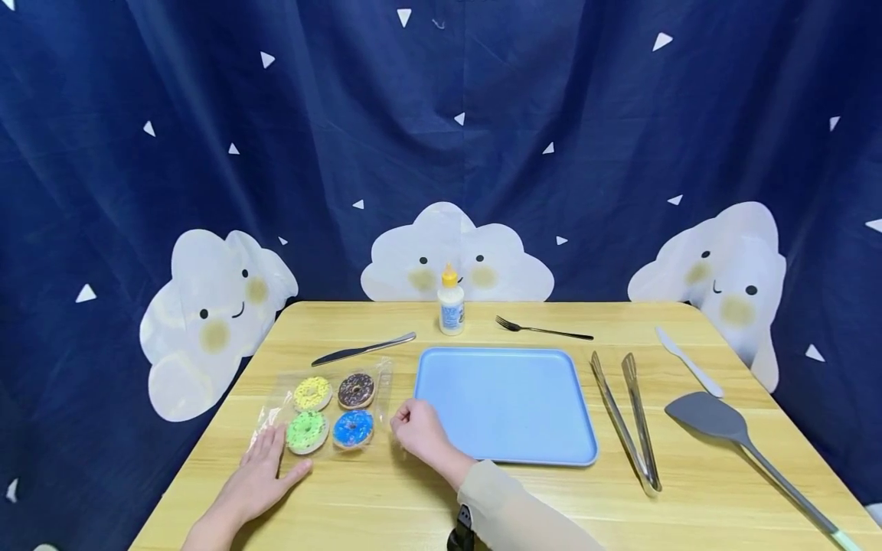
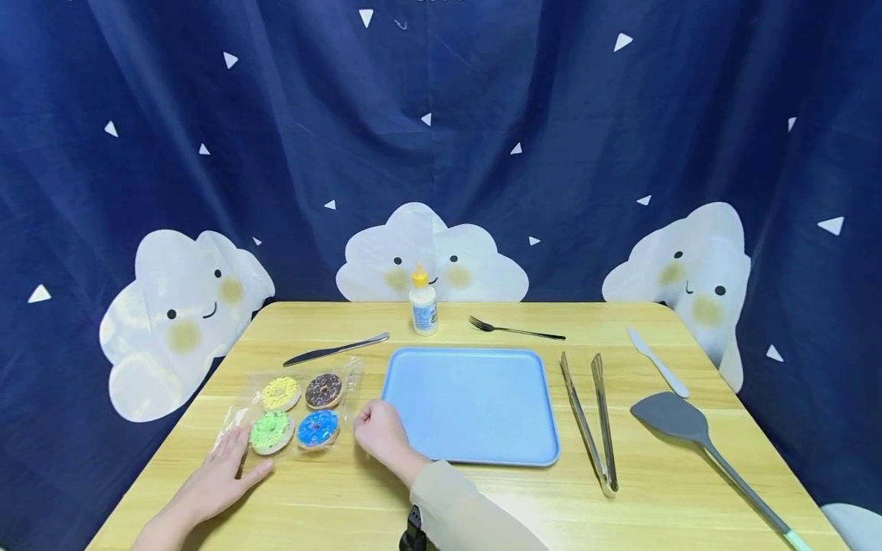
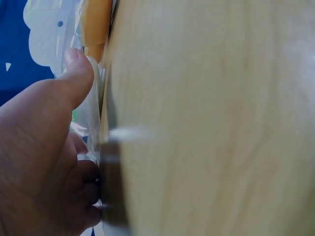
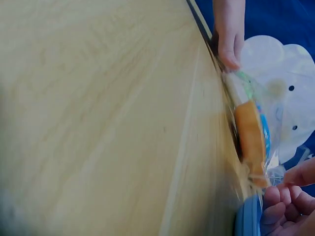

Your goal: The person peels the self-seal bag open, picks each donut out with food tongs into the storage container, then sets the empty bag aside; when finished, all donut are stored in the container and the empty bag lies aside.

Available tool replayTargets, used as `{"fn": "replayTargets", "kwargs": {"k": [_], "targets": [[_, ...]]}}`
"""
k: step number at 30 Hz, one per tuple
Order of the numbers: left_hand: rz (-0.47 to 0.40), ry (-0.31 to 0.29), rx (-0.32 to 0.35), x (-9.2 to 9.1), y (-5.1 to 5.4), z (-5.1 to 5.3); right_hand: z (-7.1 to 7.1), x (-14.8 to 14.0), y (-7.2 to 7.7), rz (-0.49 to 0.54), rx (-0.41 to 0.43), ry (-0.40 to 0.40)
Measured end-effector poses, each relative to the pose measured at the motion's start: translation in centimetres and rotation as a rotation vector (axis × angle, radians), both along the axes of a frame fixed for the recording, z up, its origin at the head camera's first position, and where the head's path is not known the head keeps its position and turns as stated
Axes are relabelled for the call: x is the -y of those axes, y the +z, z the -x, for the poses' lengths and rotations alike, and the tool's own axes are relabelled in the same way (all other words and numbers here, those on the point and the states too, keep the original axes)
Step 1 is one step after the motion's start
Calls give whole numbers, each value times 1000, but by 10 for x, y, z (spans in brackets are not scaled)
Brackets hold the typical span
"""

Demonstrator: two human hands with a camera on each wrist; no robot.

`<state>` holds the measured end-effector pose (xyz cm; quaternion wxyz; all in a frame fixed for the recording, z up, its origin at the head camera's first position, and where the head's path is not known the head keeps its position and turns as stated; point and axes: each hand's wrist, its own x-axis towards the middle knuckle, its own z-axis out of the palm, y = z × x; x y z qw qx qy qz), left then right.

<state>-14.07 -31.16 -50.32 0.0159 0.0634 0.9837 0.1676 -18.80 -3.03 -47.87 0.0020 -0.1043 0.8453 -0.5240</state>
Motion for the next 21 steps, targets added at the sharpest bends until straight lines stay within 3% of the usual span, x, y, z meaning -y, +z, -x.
{"fn": "replayTargets", "kwargs": {"k": [7,21], "targets": [[3,7,16,2,-1,0,-1,-9,0,-20,-24,-22],[9,-7,-17,0,0,1,-1,-13,-9,-4,9,-21]]}}
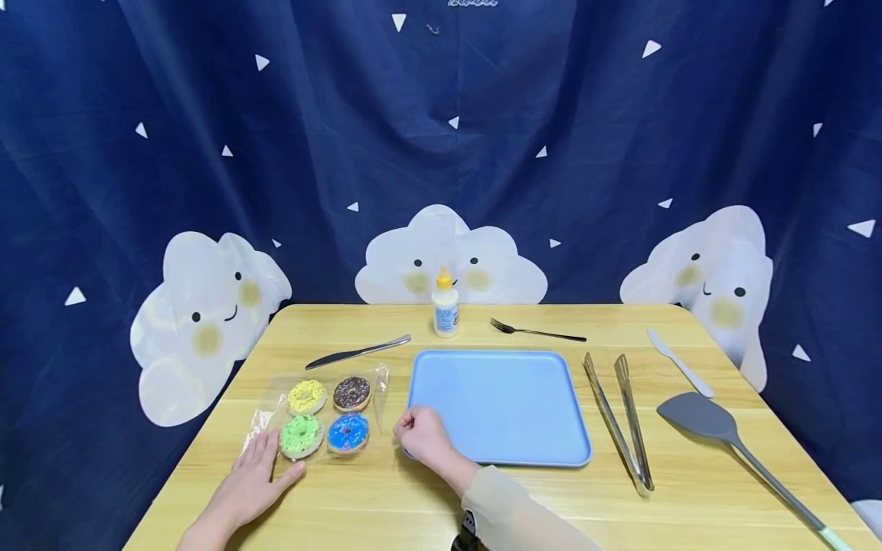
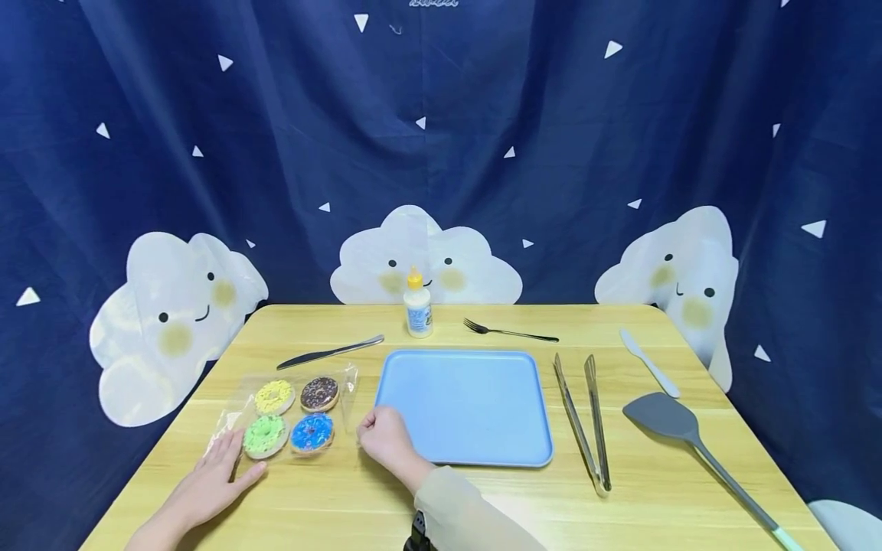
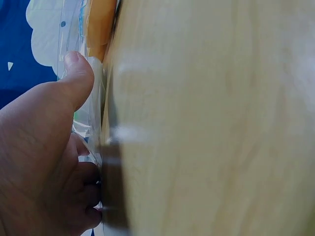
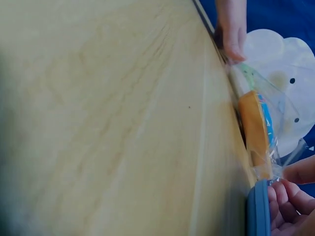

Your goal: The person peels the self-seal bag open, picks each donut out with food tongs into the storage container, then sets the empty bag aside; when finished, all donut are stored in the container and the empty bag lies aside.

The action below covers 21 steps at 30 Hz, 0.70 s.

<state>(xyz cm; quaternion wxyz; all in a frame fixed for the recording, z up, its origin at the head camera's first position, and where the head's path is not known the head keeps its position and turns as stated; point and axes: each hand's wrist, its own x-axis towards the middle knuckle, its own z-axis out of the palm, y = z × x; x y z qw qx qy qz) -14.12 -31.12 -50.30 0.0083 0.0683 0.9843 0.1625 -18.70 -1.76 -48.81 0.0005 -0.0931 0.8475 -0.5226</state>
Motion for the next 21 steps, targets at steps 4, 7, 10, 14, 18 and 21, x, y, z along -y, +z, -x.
{"fn": "replayTargets", "kwargs": {"k": [4,7,10,14,18,21], "targets": [[5,8,4,1,0,-1,4,9,1,0,1,7],[2,9,-1,0,0,-1,10,15,2,-11,-11,-4],[-2,10,-7,0,-1,-1,17,20,4,-31,-17,-20],[-1,14,-1,0,0,-1,24,21,5,-81,-29,-24],[8,21,29,-1,0,-1,28,18,3,-103,-21,-12],[16,24,38,-1,1,-1,31,14,3,-58,-9,-19]]}}
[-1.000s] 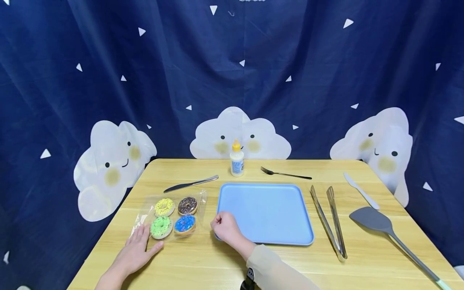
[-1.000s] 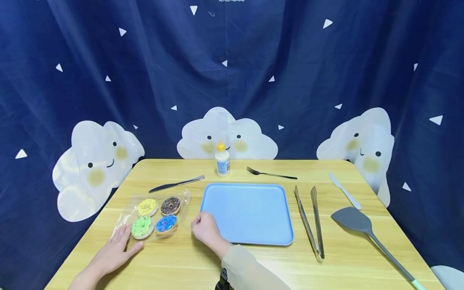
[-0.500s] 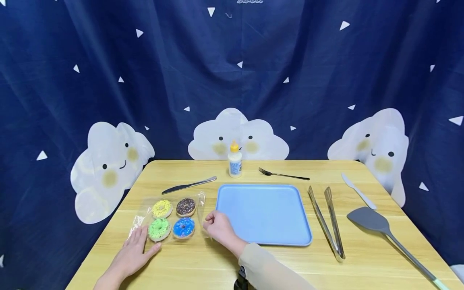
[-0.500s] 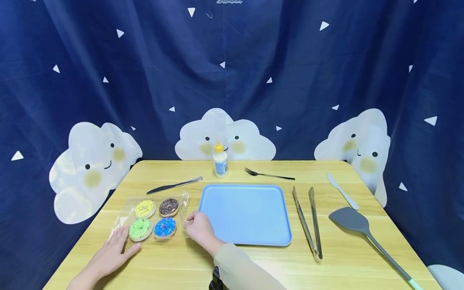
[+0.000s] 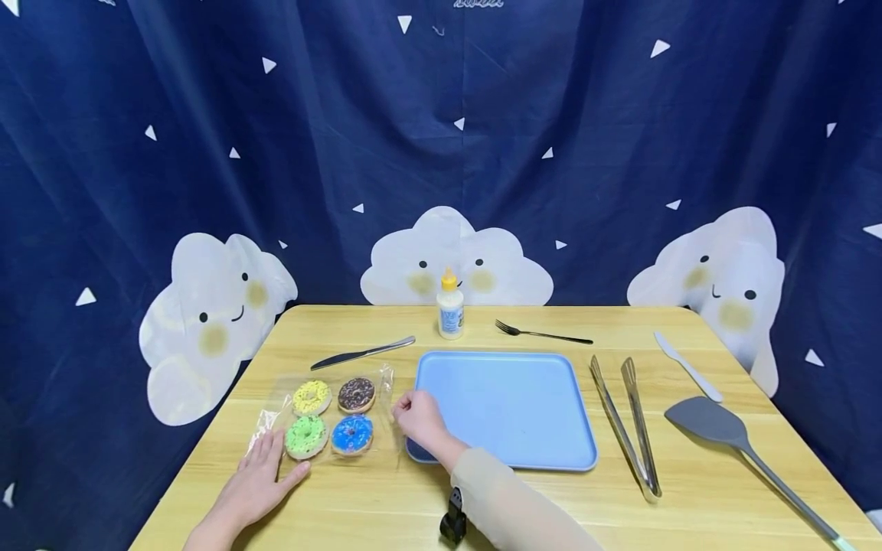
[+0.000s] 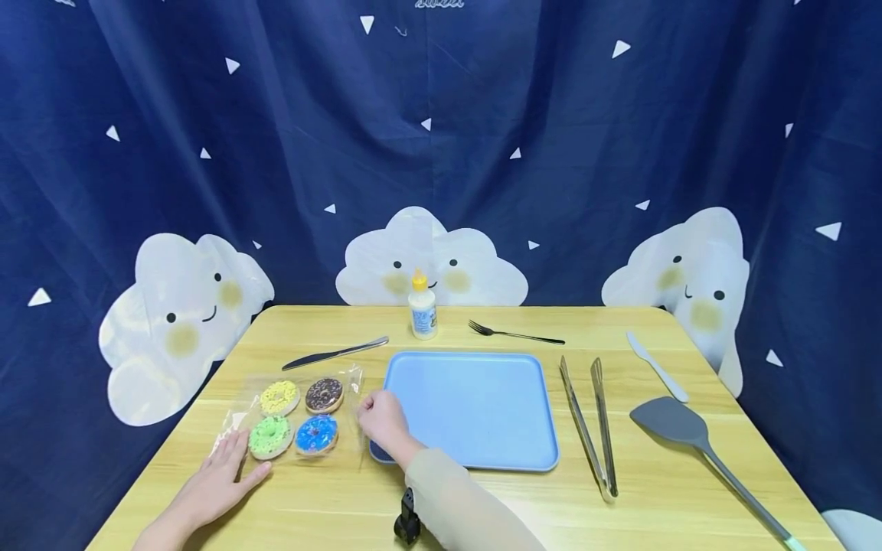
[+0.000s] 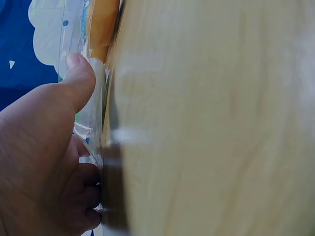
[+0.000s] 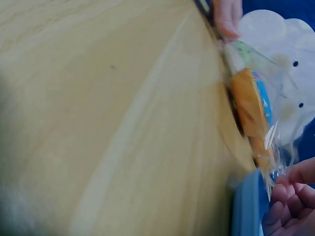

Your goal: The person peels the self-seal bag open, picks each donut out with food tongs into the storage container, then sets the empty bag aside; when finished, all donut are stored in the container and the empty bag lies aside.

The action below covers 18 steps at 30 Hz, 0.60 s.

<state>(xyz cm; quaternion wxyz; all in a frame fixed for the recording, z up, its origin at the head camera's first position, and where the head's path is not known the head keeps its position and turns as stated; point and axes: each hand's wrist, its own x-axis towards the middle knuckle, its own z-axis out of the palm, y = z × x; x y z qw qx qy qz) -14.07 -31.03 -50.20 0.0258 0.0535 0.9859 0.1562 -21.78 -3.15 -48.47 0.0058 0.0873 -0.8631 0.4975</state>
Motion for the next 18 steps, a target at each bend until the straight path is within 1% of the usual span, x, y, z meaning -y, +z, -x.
{"fn": "replayTargets", "kwargs": {"k": [5,10,13,16,18], "targets": [[0,-4,8,-1,1,1,2,-9,-2,110,70,-27],[-4,6,-9,0,3,1,1,-14,-2,232,180,-7],[3,2,-31,0,2,1,1,-17,-2,249,228,14],[7,0,-27,-1,2,0,2,-19,0,231,268,37],[8,2,-16,-1,2,-1,4,-18,3,228,272,54]]}}
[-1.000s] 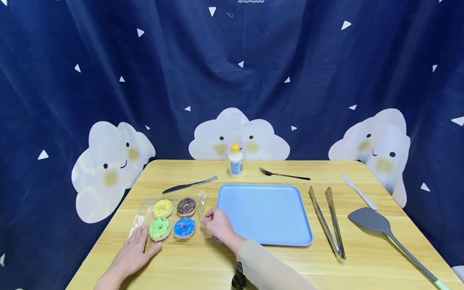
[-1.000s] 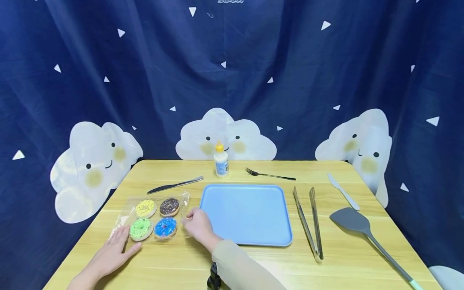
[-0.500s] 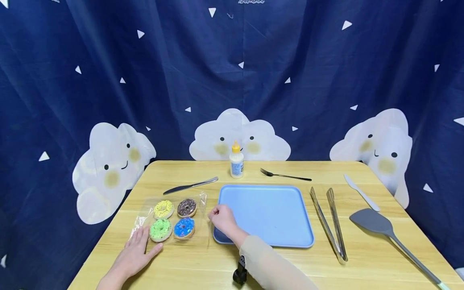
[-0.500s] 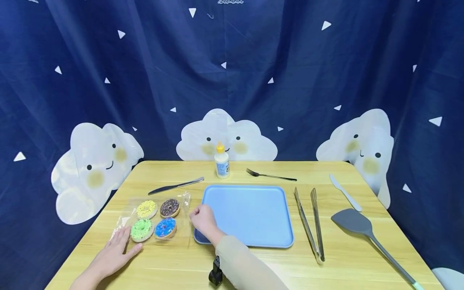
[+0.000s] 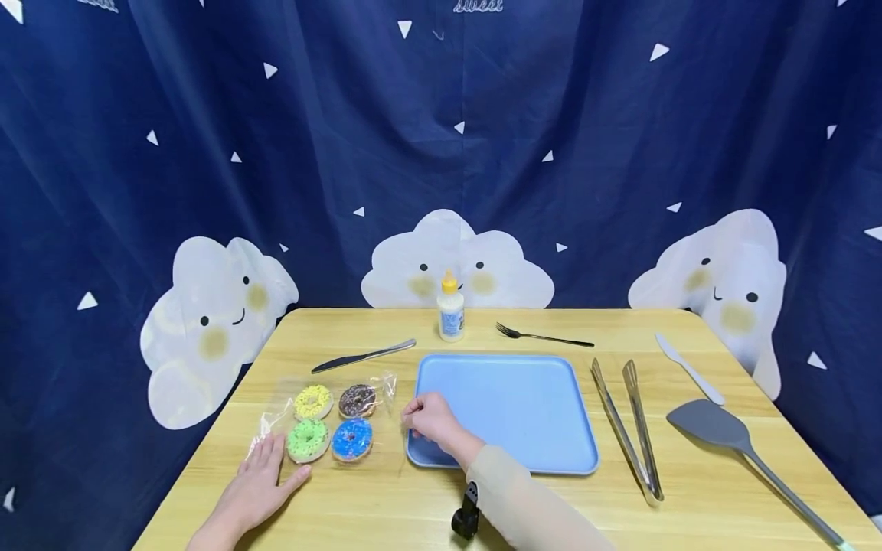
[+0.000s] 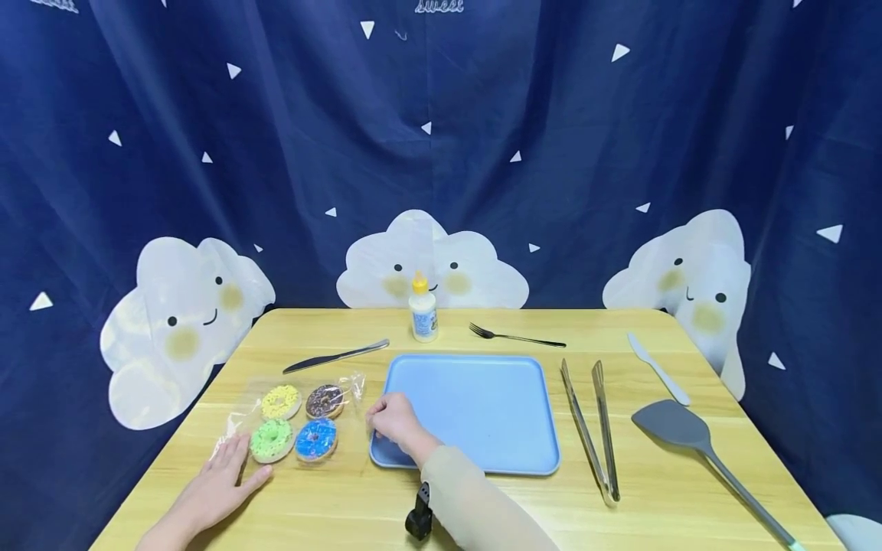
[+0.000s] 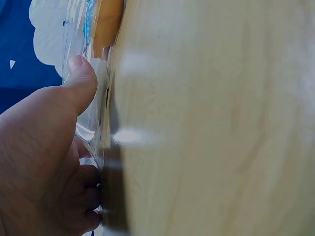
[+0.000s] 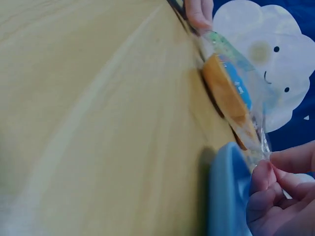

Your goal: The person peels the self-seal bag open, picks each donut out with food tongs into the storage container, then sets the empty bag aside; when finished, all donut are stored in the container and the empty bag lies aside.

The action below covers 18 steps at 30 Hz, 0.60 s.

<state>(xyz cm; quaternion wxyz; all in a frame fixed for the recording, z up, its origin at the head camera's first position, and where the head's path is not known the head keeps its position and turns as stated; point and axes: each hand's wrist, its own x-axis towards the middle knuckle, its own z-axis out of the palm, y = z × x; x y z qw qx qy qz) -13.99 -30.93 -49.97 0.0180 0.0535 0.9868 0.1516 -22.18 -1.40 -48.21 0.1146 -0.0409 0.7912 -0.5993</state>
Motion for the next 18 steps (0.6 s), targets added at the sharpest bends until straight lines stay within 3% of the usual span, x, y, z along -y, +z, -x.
{"fn": "replayTargets", "kwargs": {"k": [7,12,18], "targets": [[5,9,1,1,0,-2,11,15,13,-60,-106,3],[15,6,-16,2,-3,-1,21,25,11,-142,-111,12],[5,9,-19,2,-4,0,26,28,10,-151,-130,-6]]}}
